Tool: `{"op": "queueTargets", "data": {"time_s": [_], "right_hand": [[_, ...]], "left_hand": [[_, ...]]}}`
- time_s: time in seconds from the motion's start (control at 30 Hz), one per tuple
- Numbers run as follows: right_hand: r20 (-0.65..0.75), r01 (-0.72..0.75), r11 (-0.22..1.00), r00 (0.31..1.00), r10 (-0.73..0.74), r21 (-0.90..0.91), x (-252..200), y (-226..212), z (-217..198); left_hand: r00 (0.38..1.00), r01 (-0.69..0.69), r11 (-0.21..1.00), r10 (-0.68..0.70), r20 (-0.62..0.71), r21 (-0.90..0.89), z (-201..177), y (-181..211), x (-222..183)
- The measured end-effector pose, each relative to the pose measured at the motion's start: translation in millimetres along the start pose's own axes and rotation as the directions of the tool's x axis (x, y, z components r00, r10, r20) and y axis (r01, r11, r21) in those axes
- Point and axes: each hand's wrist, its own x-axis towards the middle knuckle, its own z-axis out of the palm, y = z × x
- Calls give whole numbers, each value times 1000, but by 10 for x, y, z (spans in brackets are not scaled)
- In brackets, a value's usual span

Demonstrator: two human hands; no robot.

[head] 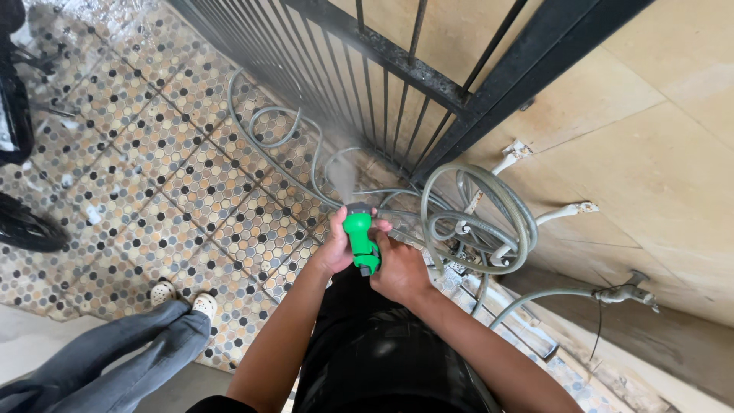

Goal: The person washes a motorcycle using a hose and sponge to clean the front panel, seat, and handlebars.

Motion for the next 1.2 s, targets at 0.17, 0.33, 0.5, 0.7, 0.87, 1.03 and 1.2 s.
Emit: {"op": "queueTargets", "data": {"time_s": [0.17,0.33,0.5,0.7,0.87,1.03,1.2], "right_hand": [[-7,12,999,1000,-12,-33,38,-41,27],[-21,37,999,999,-38,-28,12,-52,131],[-48,85,981,994,-94,-172,-2,-94,229],[-57,32,998,998,-35,-50,1,-126,158],[-189,-37,917,974,121,397,75,-32,-42],[-381,118,728,901,208,675,99,84,-591],[-360,178,674,922,140,717,9,307,-1033]], "left_hand": [[999,-35,999,33,41,41,29,121,-28],[995,-34,998,29,92,53,-254,28,16],[988,5,998,4,154,-57,-369,38,1],[992,-21,999,17,127,28,-144,125,-52],[993,14,992,-28,112,128,823,431,-236],[996,45,858,-81,49,512,842,-101,-79],[960,-223,146,-138,243,964,922,-441,-92]]}}
